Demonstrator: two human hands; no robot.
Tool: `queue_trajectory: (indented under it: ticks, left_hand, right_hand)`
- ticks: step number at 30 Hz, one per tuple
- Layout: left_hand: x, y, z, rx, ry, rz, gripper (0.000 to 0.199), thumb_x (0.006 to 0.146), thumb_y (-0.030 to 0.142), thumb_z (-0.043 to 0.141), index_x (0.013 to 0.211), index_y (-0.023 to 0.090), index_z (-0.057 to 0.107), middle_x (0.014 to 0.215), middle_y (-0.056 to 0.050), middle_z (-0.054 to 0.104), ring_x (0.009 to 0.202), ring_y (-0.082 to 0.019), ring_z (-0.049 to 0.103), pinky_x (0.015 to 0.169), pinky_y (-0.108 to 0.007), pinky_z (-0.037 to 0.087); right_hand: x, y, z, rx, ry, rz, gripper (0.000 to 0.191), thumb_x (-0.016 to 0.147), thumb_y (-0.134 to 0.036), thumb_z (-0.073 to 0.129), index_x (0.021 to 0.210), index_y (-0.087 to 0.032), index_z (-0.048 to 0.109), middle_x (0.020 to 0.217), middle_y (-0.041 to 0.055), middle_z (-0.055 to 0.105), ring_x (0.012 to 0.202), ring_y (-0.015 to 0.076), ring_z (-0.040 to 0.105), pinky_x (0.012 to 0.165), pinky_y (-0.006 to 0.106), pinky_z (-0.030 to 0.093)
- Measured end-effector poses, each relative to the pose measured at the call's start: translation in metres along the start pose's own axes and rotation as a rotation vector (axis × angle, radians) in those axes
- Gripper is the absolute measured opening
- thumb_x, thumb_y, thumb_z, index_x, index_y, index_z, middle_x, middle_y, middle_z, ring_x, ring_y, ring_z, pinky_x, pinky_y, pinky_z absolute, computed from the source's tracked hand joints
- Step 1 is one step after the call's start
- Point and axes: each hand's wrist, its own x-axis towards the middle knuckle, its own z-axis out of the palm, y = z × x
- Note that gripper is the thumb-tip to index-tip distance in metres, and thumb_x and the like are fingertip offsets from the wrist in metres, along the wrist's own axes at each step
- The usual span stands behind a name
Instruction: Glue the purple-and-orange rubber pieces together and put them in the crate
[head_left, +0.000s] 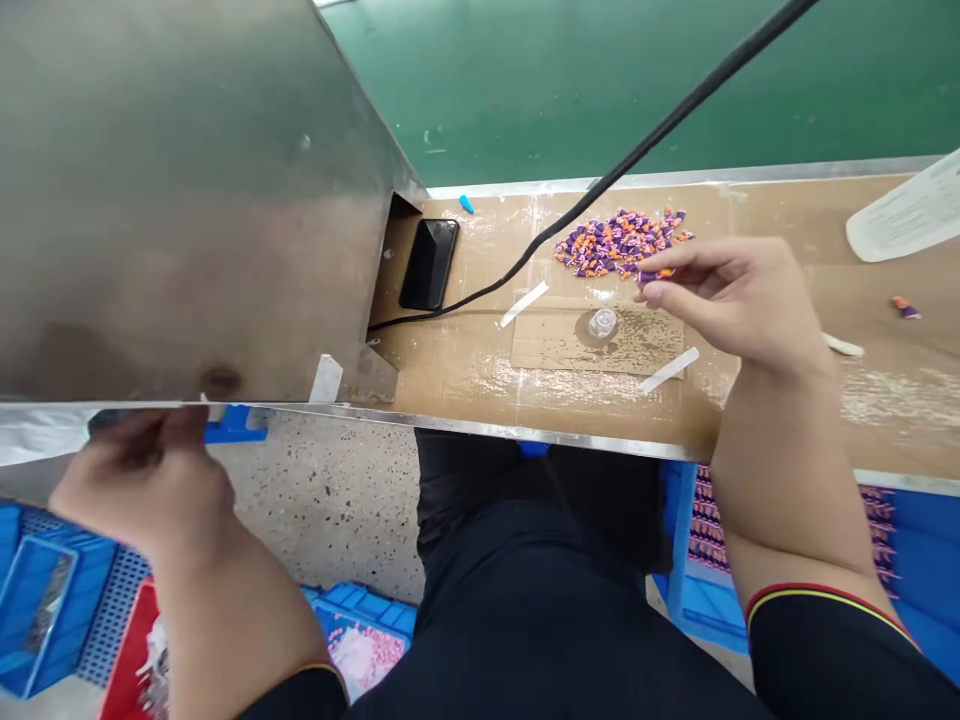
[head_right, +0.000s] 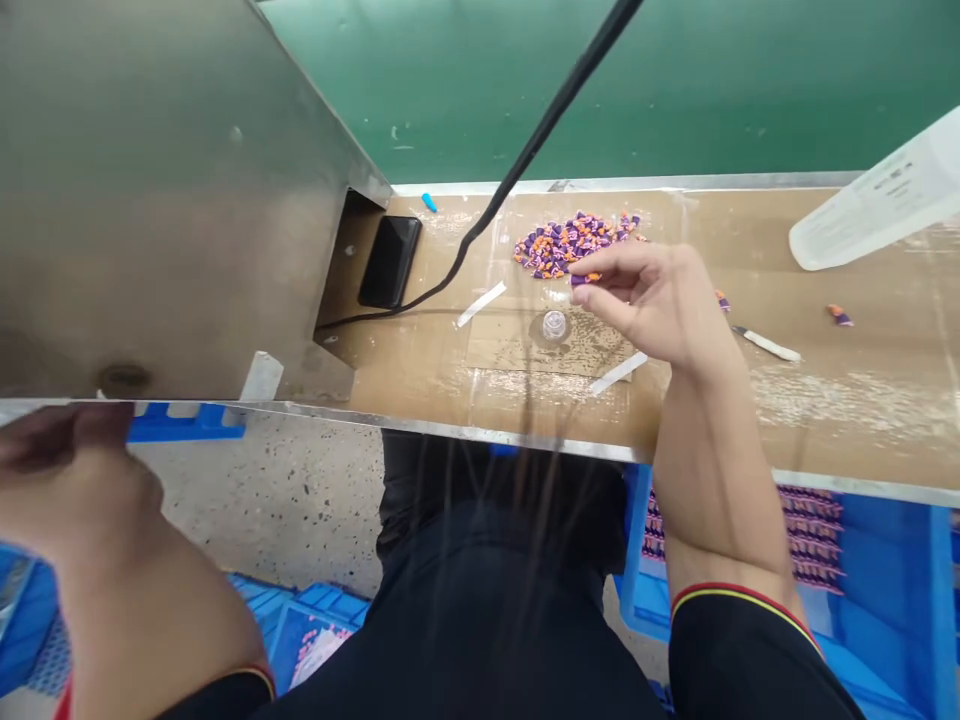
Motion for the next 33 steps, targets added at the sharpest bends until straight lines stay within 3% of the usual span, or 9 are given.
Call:
queue_trajectory:
  ticks: [2,5,8,10,12,15,20,27,33]
  left_hand:
    - [-0.035,-0.022,-0.012,-0.098,0.296,0.030,0.032,0.058,0.052,0.071,0.057,0.024,0.055,0.053,-0.001,0.060,0.053,-0.026,0.067,0.051,-0.040,0.054]
    - [-0.104,-0.018,-0.018,-0.171,-0.056,0.011,0.009,0.070,0.021,0.081,0.078,0.018,0.078,0.071,-0.004,0.080,0.054,-0.022,0.074,0.049,-0.030,0.059]
    - [-0.158,0.025,-0.001,-0.422,-0.544,0.126,0.018,0.095,0.006,0.075,0.099,0.021,0.084,0.089,-0.003,0.087,0.064,-0.017,0.080,0.061,-0.026,0.068]
    - [-0.172,0.062,0.026,-0.635,-0.680,0.282,0.031,0.100,0.004,0.073,0.120,0.025,0.085,0.100,-0.003,0.089,0.072,-0.016,0.083,0.070,-0.025,0.071]
    - [-0.169,0.098,0.061,-0.855,-0.767,0.368,0.037,0.103,0.009,0.076,0.135,0.027,0.081,0.102,-0.003,0.090,0.079,-0.016,0.085,0.075,-0.024,0.072]
    - [-0.152,0.140,0.120,-1.071,-0.940,0.409,0.015,0.108,0.017,0.074,0.115,0.026,0.084,0.098,-0.003,0.088,0.088,-0.014,0.086,0.085,-0.024,0.070]
    - [-0.145,0.160,0.196,-1.055,-1.124,0.239,0.021,0.110,0.042,0.075,0.111,0.024,0.085,0.103,-0.006,0.086,0.093,-0.018,0.082,0.090,-0.032,0.068]
    - [-0.158,0.140,0.212,-1.088,-1.139,-0.131,0.024,0.104,0.043,0.085,0.112,0.021,0.086,0.113,-0.009,0.086,0.108,-0.021,0.084,0.103,-0.036,0.069]
    - [-0.150,0.146,0.209,-1.043,-1.225,-0.333,0.030,0.105,0.046,0.085,0.115,0.018,0.082,0.108,-0.009,0.086,0.104,-0.021,0.086,0.088,-0.030,0.070]
  right_hand:
    - [-0.002,0.008,0.006,-0.052,-0.035,0.023,0.013,0.088,-0.038,0.081,0.095,-0.030,0.087,0.085,0.0029,0.083,0.075,0.0248,0.079,0.067,0.042,0.067]
    - [-0.004,0.014,0.011,-0.189,-0.074,-0.008,0.012,0.092,-0.037,0.076,0.088,-0.031,0.085,0.082,0.0027,0.081,0.067,0.0229,0.072,0.060,0.041,0.059]
    - [-0.003,0.014,0.013,-0.288,-0.127,-0.023,0.011,0.090,-0.032,0.074,0.086,-0.030,0.084,0.078,0.0015,0.078,0.064,0.0214,0.068,0.060,0.041,0.057]
    - [-0.002,0.013,0.013,-0.317,-0.156,-0.017,0.013,0.089,-0.033,0.072,0.089,-0.030,0.085,0.078,0.0006,0.079,0.066,0.0213,0.070,0.065,0.040,0.058]
    - [-0.002,0.014,0.013,-0.343,-0.187,-0.031,0.018,0.090,-0.036,0.070,0.092,-0.030,0.087,0.080,0.0003,0.081,0.068,0.0212,0.071,0.068,0.040,0.059]
    - [-0.001,0.016,0.014,-0.382,-0.221,-0.103,0.019,0.091,-0.034,0.068,0.092,-0.030,0.087,0.082,0.0011,0.082,0.067,0.0210,0.070,0.068,0.040,0.058]
    - [-0.002,0.019,0.020,-0.438,-0.237,-0.147,0.017,0.095,-0.030,0.067,0.091,-0.035,0.083,0.084,-0.0001,0.081,0.069,0.0227,0.072,0.070,0.041,0.058]
    - [-0.004,0.021,0.021,-0.546,-0.234,-0.254,0.015,0.097,-0.024,0.070,0.095,-0.030,0.083,0.084,0.0043,0.081,0.073,0.0261,0.076,0.067,0.042,0.056]
    - [-0.005,0.016,0.022,-0.595,-0.248,-0.220,0.013,0.099,-0.028,0.069,0.093,-0.032,0.080,0.080,0.0037,0.077,0.075,0.0274,0.075,0.066,0.042,0.055]
